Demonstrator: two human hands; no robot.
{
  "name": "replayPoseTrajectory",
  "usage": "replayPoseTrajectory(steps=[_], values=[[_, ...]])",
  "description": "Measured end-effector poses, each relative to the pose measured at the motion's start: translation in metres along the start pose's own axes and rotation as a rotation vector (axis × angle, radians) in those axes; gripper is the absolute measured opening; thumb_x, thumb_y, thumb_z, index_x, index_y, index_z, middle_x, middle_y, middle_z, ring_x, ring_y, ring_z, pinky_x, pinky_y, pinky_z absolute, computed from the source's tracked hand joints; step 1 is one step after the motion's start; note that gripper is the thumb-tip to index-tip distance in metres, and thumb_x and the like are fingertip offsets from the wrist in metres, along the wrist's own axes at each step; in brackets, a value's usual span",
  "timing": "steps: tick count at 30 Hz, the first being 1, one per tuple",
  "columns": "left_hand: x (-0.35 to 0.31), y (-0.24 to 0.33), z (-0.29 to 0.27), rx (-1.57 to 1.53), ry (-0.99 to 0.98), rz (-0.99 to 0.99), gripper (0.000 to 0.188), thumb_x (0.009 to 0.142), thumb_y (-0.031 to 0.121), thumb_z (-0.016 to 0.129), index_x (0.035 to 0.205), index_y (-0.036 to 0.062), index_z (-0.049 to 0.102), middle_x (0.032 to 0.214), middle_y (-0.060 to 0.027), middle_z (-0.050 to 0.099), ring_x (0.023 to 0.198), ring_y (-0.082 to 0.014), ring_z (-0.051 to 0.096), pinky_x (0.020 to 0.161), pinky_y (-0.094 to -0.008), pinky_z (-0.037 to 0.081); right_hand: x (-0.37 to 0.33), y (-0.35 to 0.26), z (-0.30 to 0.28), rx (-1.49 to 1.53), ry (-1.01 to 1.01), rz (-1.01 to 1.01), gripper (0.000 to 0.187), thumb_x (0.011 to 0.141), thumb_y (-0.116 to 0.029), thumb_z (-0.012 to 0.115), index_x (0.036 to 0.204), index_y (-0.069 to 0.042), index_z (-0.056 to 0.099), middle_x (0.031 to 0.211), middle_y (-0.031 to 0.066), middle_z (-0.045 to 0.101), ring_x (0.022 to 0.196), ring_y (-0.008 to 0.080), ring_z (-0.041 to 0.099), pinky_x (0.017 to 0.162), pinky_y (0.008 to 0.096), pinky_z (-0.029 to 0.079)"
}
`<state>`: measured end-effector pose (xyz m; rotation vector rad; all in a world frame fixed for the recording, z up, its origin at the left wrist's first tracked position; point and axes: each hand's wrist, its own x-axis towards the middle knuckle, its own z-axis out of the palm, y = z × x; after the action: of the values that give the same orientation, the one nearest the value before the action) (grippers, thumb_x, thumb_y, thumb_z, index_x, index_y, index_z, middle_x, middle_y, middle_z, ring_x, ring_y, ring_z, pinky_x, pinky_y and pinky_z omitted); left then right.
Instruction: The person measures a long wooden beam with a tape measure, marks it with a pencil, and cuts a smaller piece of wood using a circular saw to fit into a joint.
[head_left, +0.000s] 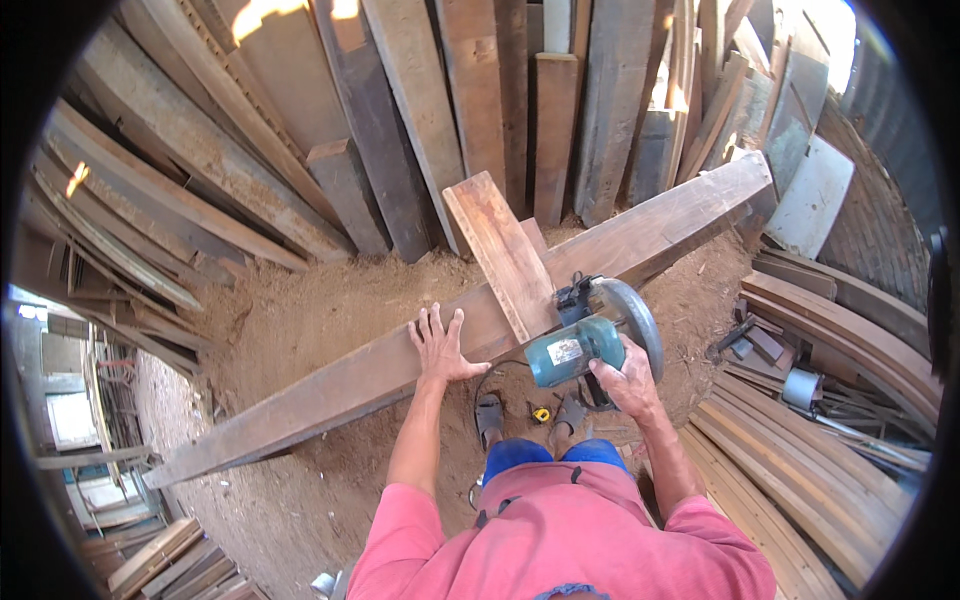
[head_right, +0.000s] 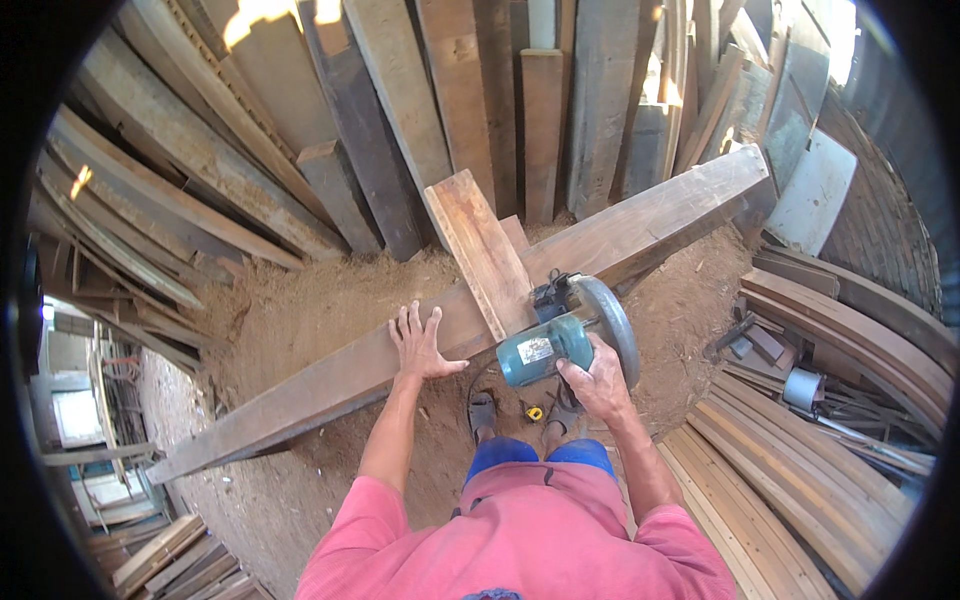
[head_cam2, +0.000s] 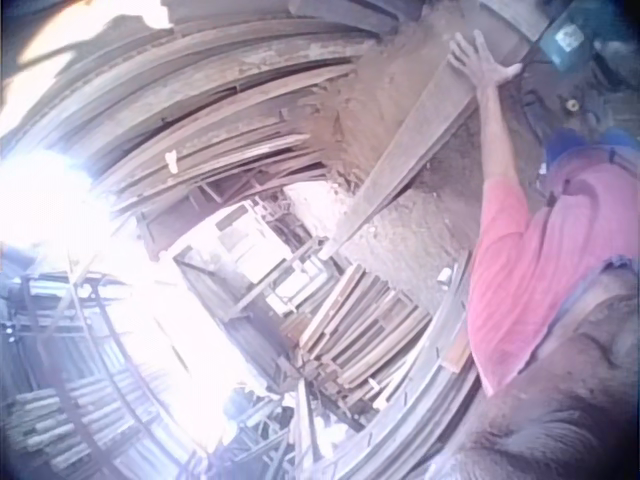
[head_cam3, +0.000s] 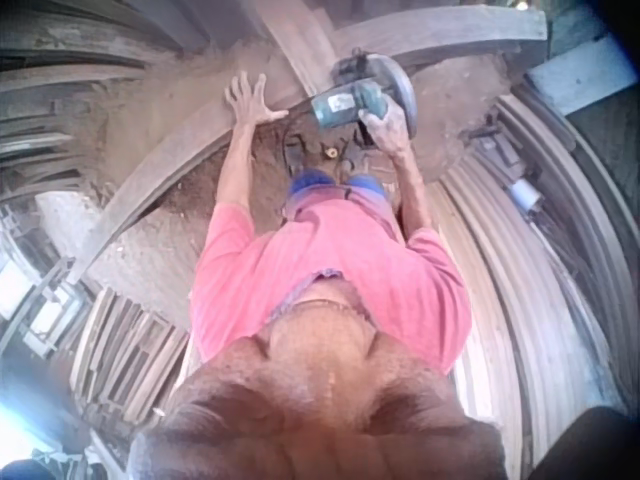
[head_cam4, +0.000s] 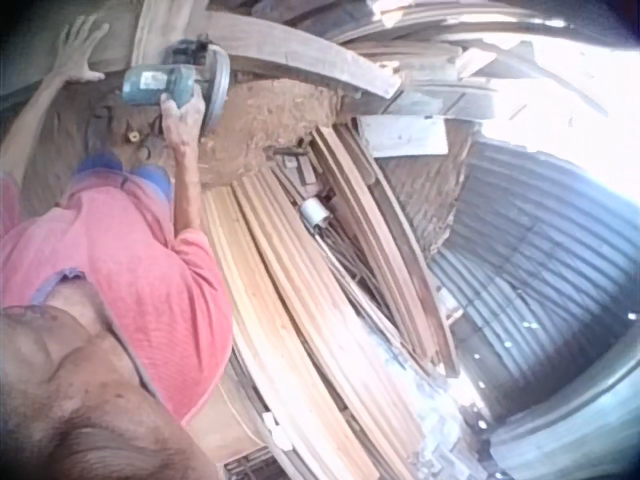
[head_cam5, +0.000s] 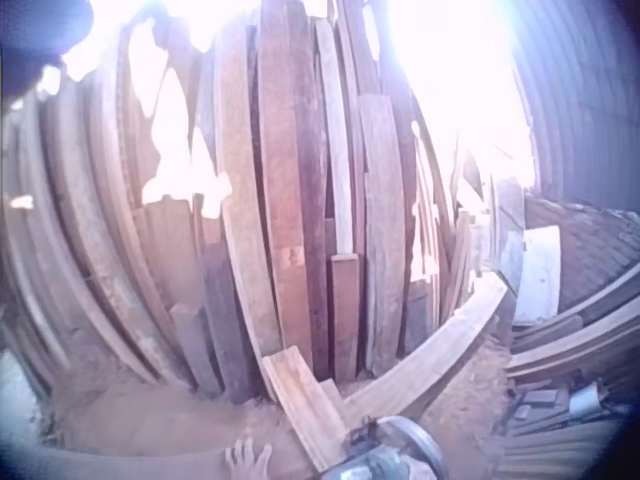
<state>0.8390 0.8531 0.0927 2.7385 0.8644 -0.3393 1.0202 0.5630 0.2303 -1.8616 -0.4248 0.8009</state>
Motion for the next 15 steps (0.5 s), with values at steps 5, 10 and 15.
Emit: replayPoseTrajectory(steps=[5,10,15], values=[[0.005,0.002,-0.004,0.004,0.011,-0.005,0.128,0.044,0.063,0.089,0.151,0.0230,0.032,0.160,-0.0221,0.015,0.150,-0.0449,0.006,0.119,-0.0650,-0.001,0.005,0.010,0.004,-0.028,-0.014,0.035,0.032,0.082,-0.013,0.067,0.109,0.003,0.062,0.092,0.0144,0.066,0.085,0.0237,0.062,0.082,0.0372,0.050],[0.002,0.002,-0.005,-0.040,0.044,0.002,0.126,0.042,0.060,0.091,0.150,0.0228,0.036,0.159,-0.0212,0.017,0.149,-0.0438,0.006,0.120,-0.0630,0.001,0.003,0.008,0.019,0.034,-0.066,0.056,0.029,0.082,-0.012,0.067,0.106,0.002,0.062,0.088,0.0132,0.065,0.083,0.0229,0.062,0.081,0.0367,0.050],[0.001,0.004,-0.009,-0.058,-0.002,-0.016,0.124,0.046,0.059,0.090,0.151,0.0219,0.037,0.161,-0.0223,0.017,0.151,-0.0427,0.003,0.120,-0.0609,-0.002,-0.003,0.015,0.036,-0.072,-0.094,-0.006,0.029,0.081,-0.013,0.068,0.106,0.002,0.063,0.087,0.0118,0.065,0.082,0.0216,0.062,0.080,0.0361,0.050]])
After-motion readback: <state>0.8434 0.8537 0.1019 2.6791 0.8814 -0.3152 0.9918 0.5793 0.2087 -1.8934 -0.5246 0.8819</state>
